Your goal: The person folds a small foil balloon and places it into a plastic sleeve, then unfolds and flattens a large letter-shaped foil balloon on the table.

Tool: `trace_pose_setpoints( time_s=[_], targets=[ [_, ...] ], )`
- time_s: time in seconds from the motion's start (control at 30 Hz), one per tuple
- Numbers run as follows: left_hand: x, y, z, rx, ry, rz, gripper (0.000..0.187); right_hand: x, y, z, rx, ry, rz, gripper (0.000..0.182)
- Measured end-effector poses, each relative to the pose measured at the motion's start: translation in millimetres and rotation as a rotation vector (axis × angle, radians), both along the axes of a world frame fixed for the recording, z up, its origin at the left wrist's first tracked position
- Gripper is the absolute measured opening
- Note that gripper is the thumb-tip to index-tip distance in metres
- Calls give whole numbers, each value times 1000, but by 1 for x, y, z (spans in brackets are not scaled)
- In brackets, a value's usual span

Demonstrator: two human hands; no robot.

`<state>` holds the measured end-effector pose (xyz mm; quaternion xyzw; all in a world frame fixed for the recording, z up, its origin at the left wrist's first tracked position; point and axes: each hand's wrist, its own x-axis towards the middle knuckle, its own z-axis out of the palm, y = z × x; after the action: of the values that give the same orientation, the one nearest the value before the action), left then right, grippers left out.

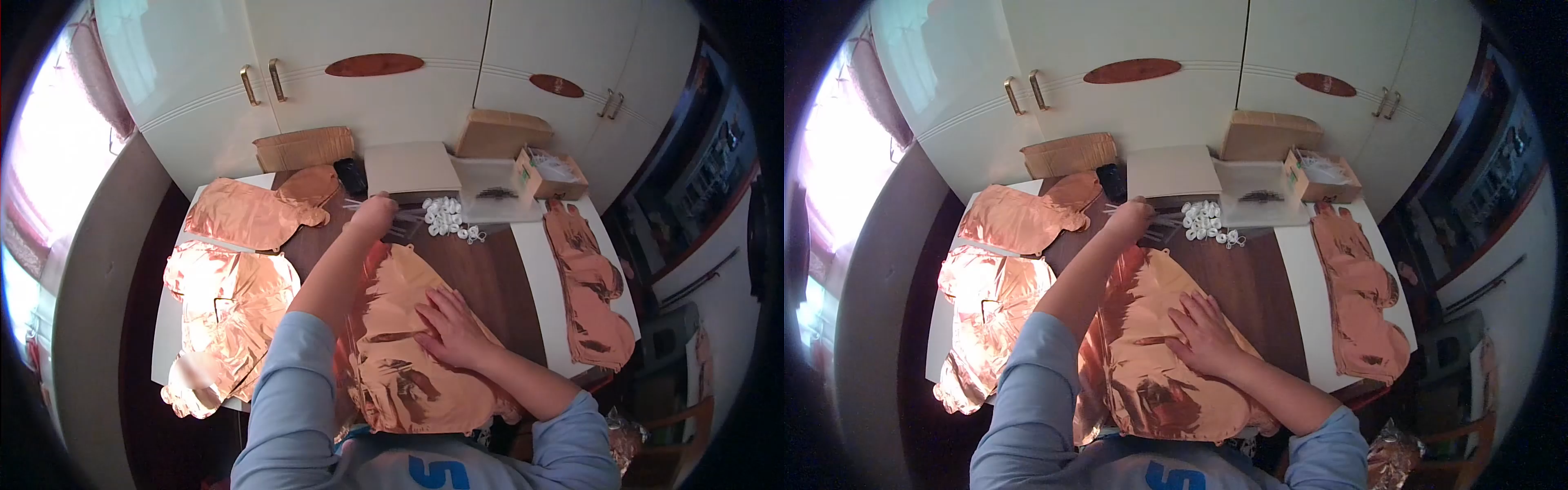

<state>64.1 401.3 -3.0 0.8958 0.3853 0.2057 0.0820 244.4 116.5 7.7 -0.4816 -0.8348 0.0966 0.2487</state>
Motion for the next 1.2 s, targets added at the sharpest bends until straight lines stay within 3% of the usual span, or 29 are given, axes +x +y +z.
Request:
trace_pose_setpoints(
  time_s=[0.17,0.23,0.3,0.4,0.5,0.7,0.87,0.9,0.93,1.0,1.07,1.2],
  targets=[
    [-2,-23,16,0,-150,2,17,1,1,0,6,25,8,54],
    [-15,-41,36,-19,-70,11,18,1,1,2,-6,39,12,53],
    [-29,-52,52,-51,170,40,18,1,1,-1,9,40,8,53],
    [-29,-30,27,-103,157,21,17,-1,1,-1,15,31,8,53],
    [-8,-21,21,-132,115,151,20,-4,3,0,5,6,-4,55],
    [-4,-25,27,-41,-126,112,18,-5,8,-4,-21,0,-34,56],
    [-74,-104,75,-126,-398,124,20,0,15,-7,29,65,2,52],
    [-89,-127,81,-85,-272,127,19,0,16,-1,11,104,18,51],
    [-106,-154,78,-45,-146,129,18,0,16,2,-10,145,34,49],
    [-136,-215,57,-234,-273,69,21,1,18,2,20,149,38,46],
    [-134,-260,69,1,-140,-158,30,2,19,9,16,185,36,40],
    [-139,-290,30,41,-152,-119,35,9,52,14,-2,269,-12,24]
  ],
)
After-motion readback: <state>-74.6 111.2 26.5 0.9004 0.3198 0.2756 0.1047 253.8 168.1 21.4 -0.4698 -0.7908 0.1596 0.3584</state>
